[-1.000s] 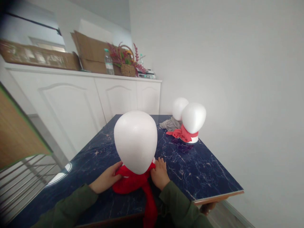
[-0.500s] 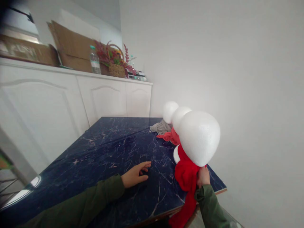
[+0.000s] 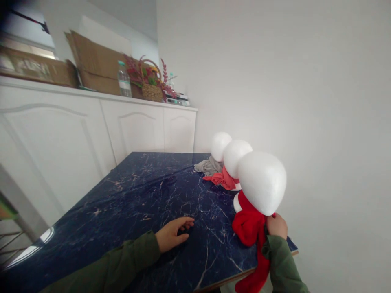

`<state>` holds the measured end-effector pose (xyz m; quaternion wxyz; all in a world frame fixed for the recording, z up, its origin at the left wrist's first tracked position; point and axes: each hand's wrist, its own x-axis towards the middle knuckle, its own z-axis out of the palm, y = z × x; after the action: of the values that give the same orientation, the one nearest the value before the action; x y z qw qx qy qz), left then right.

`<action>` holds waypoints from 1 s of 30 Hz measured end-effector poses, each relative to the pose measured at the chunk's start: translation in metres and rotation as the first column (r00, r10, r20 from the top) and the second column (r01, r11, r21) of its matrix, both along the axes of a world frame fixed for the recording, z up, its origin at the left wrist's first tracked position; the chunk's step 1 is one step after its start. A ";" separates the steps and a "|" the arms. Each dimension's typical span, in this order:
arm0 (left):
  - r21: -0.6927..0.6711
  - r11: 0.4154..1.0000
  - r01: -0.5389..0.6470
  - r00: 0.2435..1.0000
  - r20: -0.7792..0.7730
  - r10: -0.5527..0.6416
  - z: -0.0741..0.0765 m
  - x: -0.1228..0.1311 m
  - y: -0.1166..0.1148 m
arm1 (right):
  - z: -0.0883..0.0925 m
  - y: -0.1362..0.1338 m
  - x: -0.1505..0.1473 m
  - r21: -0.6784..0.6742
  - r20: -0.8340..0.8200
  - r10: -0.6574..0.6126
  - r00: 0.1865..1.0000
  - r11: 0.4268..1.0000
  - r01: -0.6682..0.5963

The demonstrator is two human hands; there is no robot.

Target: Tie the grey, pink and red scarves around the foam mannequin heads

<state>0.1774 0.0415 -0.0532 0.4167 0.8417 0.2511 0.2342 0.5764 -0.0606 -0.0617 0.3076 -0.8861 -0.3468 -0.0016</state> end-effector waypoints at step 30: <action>-0.881 0.425 0.209 0.877 0.361 0.317 0.009 -0.031 0.046 | 0.015 0.137 -0.327 0.531 -0.821 0.411 -0.396 0.293 -0.795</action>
<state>0.1465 0.0874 -0.0439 0.8408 0.3908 0.2538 0.2755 0.2496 0.0764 -0.0469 0.2338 -0.3170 -0.5035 0.7690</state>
